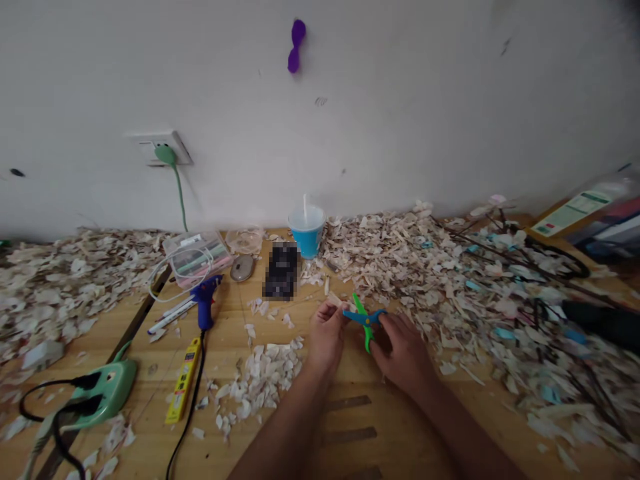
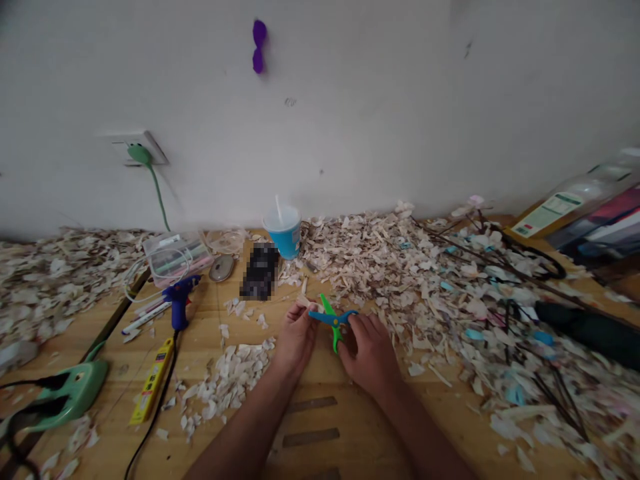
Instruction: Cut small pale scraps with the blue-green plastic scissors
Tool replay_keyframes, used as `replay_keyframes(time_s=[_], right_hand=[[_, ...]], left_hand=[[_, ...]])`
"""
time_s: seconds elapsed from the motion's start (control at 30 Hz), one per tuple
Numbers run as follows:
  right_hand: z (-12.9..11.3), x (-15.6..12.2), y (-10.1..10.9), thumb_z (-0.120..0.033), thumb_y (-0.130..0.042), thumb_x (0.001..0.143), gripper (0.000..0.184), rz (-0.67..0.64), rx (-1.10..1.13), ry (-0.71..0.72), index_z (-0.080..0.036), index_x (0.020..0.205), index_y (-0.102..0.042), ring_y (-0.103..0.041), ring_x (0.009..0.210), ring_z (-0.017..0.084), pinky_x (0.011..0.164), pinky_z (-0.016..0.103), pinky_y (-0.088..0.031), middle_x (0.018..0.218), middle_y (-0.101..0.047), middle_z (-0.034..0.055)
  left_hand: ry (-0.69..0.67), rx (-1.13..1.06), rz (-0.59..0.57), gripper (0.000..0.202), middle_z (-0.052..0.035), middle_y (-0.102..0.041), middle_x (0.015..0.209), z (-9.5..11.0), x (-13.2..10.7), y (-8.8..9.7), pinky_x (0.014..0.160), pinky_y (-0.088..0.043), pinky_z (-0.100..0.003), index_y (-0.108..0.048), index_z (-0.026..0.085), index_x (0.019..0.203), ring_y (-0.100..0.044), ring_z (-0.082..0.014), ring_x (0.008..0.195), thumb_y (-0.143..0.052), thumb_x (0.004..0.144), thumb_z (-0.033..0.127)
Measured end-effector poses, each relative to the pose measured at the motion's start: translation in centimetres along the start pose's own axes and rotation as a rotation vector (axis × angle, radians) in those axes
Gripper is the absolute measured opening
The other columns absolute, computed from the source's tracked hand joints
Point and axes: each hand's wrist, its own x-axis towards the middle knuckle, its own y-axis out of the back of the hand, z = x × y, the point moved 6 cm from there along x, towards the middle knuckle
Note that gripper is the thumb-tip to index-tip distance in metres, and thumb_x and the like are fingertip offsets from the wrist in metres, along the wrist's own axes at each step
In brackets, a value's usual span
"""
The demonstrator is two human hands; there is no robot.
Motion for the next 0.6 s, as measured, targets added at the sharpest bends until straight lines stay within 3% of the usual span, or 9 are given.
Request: replay_keyframes(time_s=[0.2,0.47,0.6], right_hand=[[0.3,0.0,-0.4,-0.023,-0.058,0.08,0.029,-0.035,-0.007,-0.035,-0.015,0.107,-0.054,-0.052,0.094,0.03,0.083,0.044,-0.046,0.098,-0.062,0.0122],[1.0,-0.2,-0.9,-0.022,-0.057,0.082,0.025,-0.036,0.004,-0.061,-0.015,0.106,-0.057,-0.054,0.094,0.029,0.081,0.042,-0.046,0.097,-0.065,0.0118],[1.1,-0.2,-1.1,-0.022,-0.056,0.083,0.023,-0.046,0.026,-0.054,-0.015,0.105,-0.058,-0.055,0.093,0.029,0.082,0.041,-0.046,0.096,-0.065,0.012]], left_hand=[[-0.011,0.028,0.055,0.024,0.0014,-0.068,0.07,0.1,0.2,0.4,0.073,-0.049,-0.021,-0.068,0.015,0.068,-0.061,-0.0084,0.067,-0.087,0.059,0.027],[-0.056,0.128,0.026,0.019,-0.0034,-0.072,0.084,0.4,0.4,0.5,0.077,-0.052,-0.025,-0.073,0.016,0.072,-0.065,-0.0127,0.078,-0.084,0.062,0.027],[-0.073,0.188,0.039,0.018,-0.0032,-0.072,0.082,0.1,0.7,1.3,0.074,-0.052,-0.024,-0.072,0.015,0.073,-0.064,-0.0121,0.074,-0.082,0.066,0.028]])
